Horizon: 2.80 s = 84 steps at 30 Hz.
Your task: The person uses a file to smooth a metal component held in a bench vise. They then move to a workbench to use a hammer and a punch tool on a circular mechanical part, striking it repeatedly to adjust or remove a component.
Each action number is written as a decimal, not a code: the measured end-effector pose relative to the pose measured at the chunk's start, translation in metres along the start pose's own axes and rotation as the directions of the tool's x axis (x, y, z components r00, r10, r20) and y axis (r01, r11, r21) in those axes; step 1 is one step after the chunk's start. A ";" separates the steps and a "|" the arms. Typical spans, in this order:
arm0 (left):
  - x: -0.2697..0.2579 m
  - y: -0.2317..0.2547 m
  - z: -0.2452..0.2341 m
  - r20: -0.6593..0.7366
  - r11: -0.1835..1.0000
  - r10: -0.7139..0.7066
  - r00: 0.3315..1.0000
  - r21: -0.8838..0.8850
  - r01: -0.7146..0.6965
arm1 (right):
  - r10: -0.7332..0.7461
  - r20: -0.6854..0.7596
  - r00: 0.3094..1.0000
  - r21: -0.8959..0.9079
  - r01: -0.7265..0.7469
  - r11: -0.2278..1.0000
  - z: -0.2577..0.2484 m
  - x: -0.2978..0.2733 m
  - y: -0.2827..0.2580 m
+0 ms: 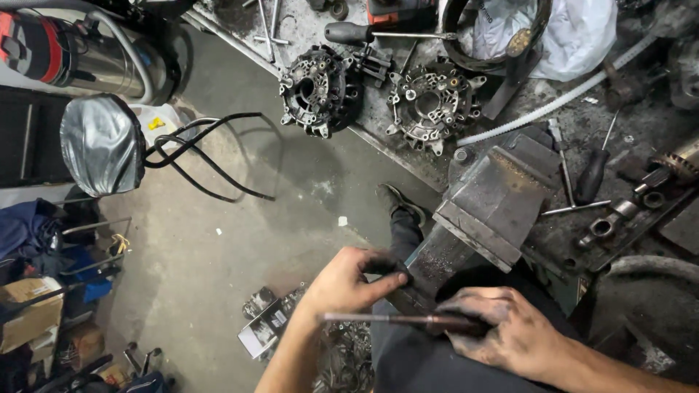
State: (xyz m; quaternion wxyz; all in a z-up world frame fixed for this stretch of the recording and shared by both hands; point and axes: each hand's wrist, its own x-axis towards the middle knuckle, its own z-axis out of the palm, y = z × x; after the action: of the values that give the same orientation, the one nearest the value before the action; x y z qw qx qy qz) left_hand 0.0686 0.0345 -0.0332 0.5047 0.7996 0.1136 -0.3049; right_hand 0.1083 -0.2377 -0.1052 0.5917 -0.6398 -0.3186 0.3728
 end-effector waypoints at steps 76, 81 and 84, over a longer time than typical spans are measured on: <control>-0.038 0.012 0.022 -0.102 0.881 0.383 0.918 0.339 -0.330 | -0.229 -0.341 0.912 -0.483 0.039 0.875 -0.029 0.022 -0.060; -0.055 0.019 0.018 -0.280 0.942 0.094 0.955 0.335 0.005 | -0.055 -0.034 0.998 -0.599 0.024 0.800 -0.040 0.033 -0.029; -0.063 0.008 0.021 -0.332 0.956 0.106 0.937 0.292 -0.005 | 0.159 0.234 0.959 -0.759 0.078 0.647 -0.037 0.070 -0.046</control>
State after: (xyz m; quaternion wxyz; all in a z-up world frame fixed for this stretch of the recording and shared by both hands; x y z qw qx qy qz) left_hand 0.0146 0.0200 0.0046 0.3641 0.9081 0.1317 -0.1595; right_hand 0.1776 -0.1934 -0.0656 0.2086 -0.7765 -0.5111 0.3039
